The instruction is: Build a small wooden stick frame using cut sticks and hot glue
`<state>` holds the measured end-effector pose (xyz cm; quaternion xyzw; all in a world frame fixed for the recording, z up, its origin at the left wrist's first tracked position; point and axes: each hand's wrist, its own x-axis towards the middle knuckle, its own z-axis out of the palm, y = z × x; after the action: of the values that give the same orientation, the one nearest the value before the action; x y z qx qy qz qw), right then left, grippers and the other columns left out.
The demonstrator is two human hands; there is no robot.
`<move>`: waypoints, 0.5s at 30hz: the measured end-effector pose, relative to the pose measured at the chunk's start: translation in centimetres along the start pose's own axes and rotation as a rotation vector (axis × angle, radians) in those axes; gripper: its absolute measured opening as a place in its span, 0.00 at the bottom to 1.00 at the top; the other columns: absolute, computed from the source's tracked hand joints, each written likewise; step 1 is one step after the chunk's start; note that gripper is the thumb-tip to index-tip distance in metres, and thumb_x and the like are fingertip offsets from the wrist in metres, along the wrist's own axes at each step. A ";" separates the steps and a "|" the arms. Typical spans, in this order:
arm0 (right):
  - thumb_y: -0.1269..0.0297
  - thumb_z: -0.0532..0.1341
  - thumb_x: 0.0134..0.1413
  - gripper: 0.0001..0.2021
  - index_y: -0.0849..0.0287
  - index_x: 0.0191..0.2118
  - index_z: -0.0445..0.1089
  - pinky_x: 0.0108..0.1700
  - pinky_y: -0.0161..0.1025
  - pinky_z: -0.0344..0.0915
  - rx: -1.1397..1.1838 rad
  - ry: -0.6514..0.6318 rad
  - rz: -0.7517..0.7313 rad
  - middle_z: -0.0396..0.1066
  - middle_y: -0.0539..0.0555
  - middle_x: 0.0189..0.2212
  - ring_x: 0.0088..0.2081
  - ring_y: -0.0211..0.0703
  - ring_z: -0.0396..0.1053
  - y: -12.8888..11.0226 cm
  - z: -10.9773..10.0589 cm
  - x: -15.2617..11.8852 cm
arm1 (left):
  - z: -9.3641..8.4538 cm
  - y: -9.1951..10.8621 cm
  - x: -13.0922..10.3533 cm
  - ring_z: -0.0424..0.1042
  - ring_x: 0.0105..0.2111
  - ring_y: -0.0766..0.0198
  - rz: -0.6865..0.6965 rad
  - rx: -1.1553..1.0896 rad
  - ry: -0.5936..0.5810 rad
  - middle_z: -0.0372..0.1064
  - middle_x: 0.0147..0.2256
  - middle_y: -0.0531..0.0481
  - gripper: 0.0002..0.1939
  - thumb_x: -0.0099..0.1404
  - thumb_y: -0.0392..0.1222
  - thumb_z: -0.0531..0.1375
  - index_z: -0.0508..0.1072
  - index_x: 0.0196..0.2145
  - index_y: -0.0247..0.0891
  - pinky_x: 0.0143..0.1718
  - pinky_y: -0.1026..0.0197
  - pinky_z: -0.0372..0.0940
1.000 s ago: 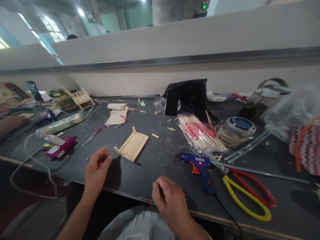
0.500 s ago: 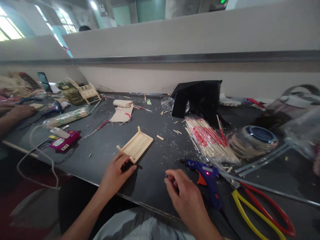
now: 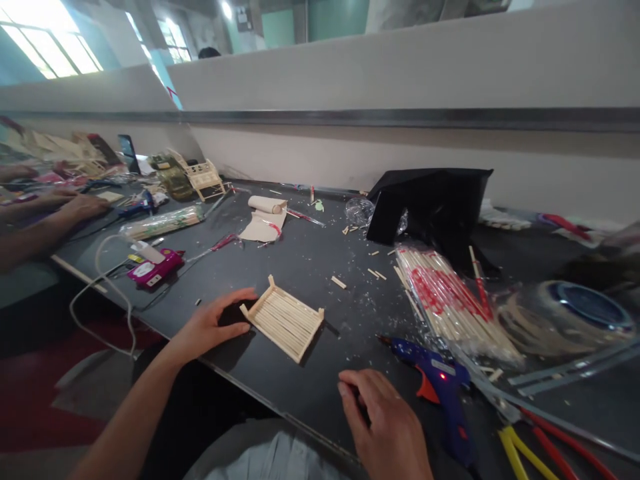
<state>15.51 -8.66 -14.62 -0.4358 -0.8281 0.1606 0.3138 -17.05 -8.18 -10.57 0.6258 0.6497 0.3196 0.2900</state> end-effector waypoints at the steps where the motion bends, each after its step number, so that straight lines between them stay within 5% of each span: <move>1: 0.63 0.54 0.63 0.06 0.52 0.39 0.68 0.33 0.35 0.68 -0.002 0.000 -0.002 0.73 0.49 0.30 0.30 0.40 0.73 0.0 0.0 0.0 | 0.5 0.1 -0.2 0.66 0.55 0.53 -0.020 0.003 0.064 0.68 0.54 0.47 0.23 0.57 0.44 0.64 0.70 0.51 0.46 0.58 0.50 0.57; 7: 0.63 0.53 0.64 0.07 0.52 0.39 0.68 0.33 0.34 0.68 -0.011 0.012 -0.041 0.73 0.49 0.30 0.30 0.38 0.73 0.0 -0.1 0.2 | 3.3 0.1 -1.2 0.71 0.43 0.54 -0.015 0.118 0.349 0.74 0.42 0.46 0.17 0.56 0.48 0.65 0.75 0.43 0.41 0.47 0.52 0.64; 15: 0.62 0.52 0.65 0.09 0.53 0.38 0.68 0.32 0.32 0.68 -0.050 0.023 -0.084 0.73 0.48 0.29 0.29 0.37 0.73 0.0 -0.1 0.2 | 3.4 -0.5 -0.8 0.72 0.37 0.58 0.014 0.098 0.359 0.77 0.35 0.51 0.07 0.60 0.44 0.62 0.77 0.35 0.42 0.40 0.58 0.64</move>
<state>15.47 -8.49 -14.42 -0.4103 -0.8457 0.1215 0.3188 -14.62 -8.78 -13.10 0.5766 0.7015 0.3960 0.1366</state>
